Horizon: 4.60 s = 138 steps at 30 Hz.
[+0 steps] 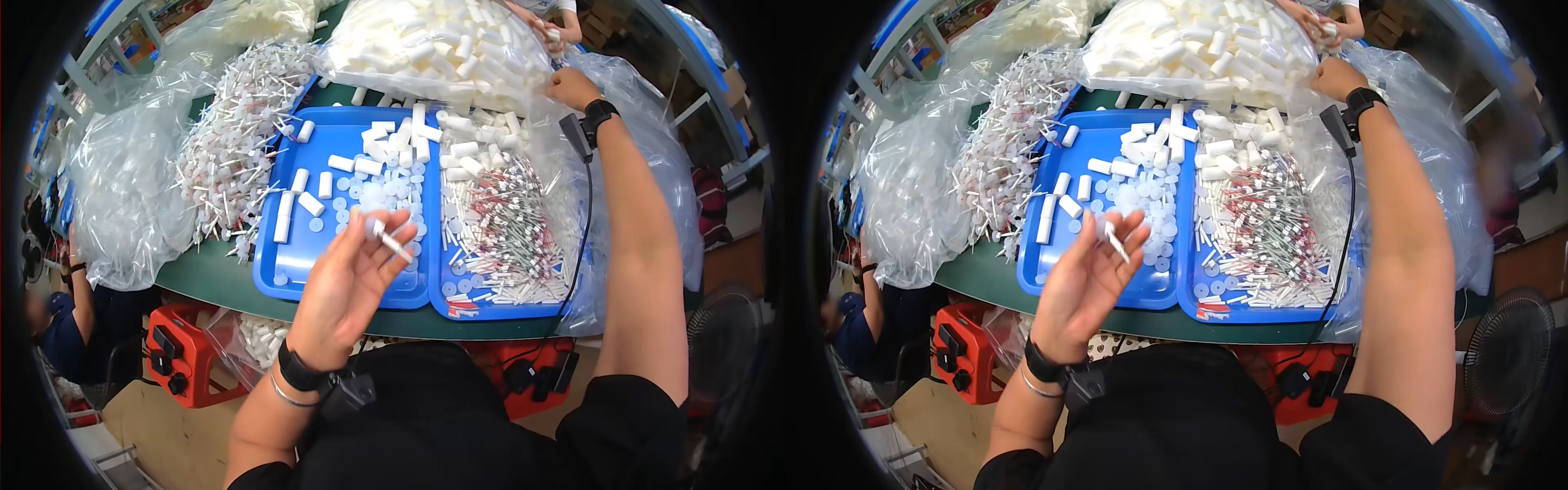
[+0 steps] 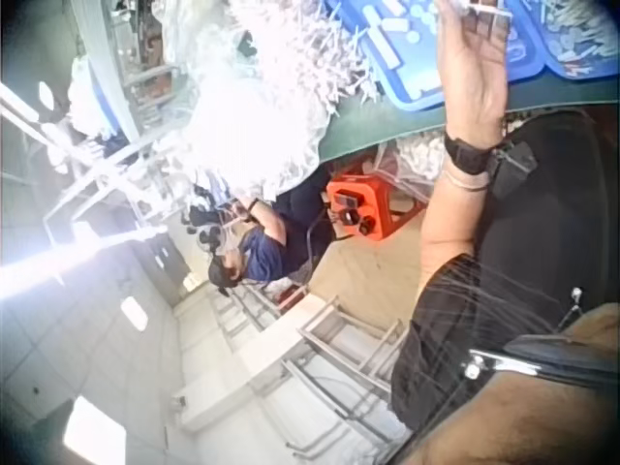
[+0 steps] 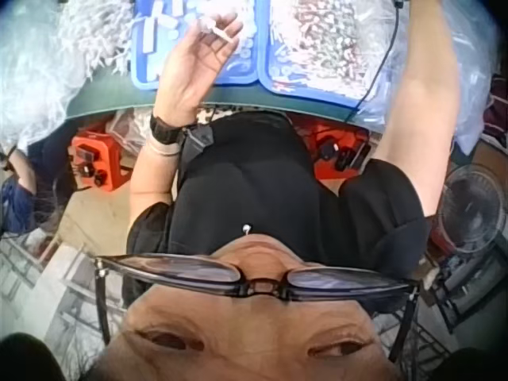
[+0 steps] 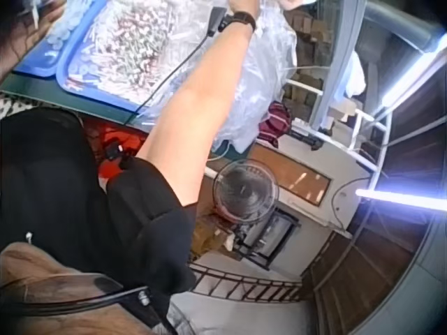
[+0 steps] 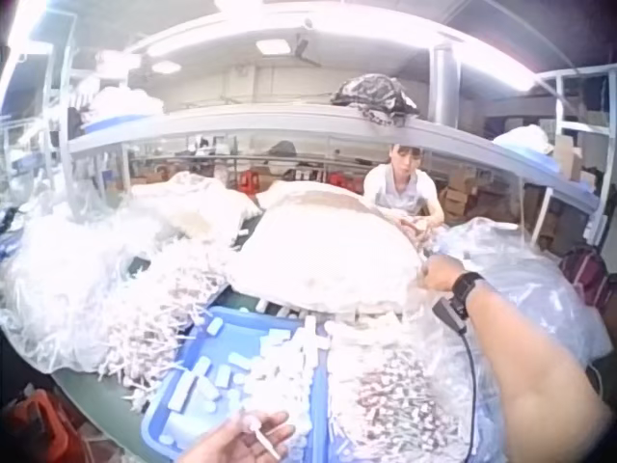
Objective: The person repeatedly picks up a white cylindrical foam piece and a thin stick from a blue tray, inserts the stick into the foam, and places the assembled unit into a clear plastic bag. The process is continuous and repetitive throughout the clip.
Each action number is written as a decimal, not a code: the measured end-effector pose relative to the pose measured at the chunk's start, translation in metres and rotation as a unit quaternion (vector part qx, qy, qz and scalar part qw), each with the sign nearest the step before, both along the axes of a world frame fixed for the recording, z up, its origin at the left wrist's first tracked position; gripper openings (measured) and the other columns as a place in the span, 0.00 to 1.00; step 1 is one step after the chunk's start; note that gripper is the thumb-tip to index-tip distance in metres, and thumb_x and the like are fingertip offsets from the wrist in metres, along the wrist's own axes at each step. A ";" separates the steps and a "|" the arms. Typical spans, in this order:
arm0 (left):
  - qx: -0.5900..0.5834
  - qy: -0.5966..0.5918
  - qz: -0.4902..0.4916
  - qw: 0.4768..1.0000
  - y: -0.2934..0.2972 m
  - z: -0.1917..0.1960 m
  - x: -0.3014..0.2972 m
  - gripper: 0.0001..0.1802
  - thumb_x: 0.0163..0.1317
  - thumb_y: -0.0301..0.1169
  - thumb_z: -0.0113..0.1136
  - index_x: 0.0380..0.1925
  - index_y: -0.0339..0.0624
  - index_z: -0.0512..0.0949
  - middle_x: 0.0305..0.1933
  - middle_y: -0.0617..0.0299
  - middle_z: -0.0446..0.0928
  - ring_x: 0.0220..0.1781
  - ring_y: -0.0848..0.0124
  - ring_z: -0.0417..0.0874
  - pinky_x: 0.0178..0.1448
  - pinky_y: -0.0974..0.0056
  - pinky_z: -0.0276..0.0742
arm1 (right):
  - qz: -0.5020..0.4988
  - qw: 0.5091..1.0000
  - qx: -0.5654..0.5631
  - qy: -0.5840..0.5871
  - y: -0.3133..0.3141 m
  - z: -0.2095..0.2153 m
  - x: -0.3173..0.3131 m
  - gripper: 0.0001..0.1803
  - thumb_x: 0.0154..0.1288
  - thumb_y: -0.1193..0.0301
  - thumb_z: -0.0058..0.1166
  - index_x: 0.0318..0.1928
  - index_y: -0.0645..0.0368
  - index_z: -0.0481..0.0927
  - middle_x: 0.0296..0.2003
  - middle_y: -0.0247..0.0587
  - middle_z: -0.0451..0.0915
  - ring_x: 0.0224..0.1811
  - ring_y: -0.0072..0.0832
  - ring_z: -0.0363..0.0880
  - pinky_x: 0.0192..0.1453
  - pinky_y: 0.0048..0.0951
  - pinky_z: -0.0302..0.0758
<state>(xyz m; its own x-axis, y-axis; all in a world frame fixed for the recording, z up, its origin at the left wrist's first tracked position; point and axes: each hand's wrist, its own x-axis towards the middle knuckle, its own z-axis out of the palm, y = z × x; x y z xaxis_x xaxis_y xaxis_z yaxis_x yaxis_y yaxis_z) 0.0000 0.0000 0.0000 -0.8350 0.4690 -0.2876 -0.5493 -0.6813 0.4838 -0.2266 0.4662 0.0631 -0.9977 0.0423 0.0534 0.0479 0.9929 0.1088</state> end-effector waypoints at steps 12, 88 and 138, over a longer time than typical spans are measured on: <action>0.183 0.117 -0.119 0.969 0.113 0.068 -0.165 0.21 0.77 0.44 0.51 0.57 0.39 0.71 0.71 0.26 0.48 0.77 0.30 0.50 0.79 0.31 0.52 | 0.227 0.919 -0.110 0.304 -0.149 0.103 0.025 0.12 0.65 0.63 0.58 0.38 0.60 0.84 0.33 0.53 0.84 0.38 0.52 0.83 0.44 0.47 0.78; 0.274 0.016 -0.056 0.960 0.070 0.092 -0.267 0.18 0.74 0.26 0.54 0.55 0.21 0.67 0.58 0.41 0.72 0.69 0.47 0.71 0.80 0.40 0.63 | 0.227 0.888 0.260 -0.305 -0.007 -0.058 -0.129 0.36 0.40 0.63 0.76 0.56 0.41 0.80 0.65 0.33 0.70 0.63 0.41 0.74 0.57 0.44 0.79; -0.011 -0.025 0.177 0.984 0.046 0.055 -0.248 0.26 0.79 0.42 0.47 0.66 0.36 0.59 0.73 0.50 0.54 0.78 0.45 0.52 0.77 0.31 0.55 | 0.116 0.752 -0.637 0.124 -0.164 0.032 -0.039 0.16 0.77 0.62 0.49 0.42 0.64 0.78 0.33 0.38 0.83 0.33 0.20 0.82 0.38 0.24 0.81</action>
<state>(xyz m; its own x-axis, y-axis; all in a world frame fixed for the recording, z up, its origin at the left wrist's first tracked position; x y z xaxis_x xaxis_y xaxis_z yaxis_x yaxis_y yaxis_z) -0.2481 0.0464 0.0549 -0.9300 0.1439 -0.3384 -0.3018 -0.8242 0.4791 -0.2659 0.3017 0.0952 -0.9522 0.0426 0.3023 -0.2805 0.2692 -0.9213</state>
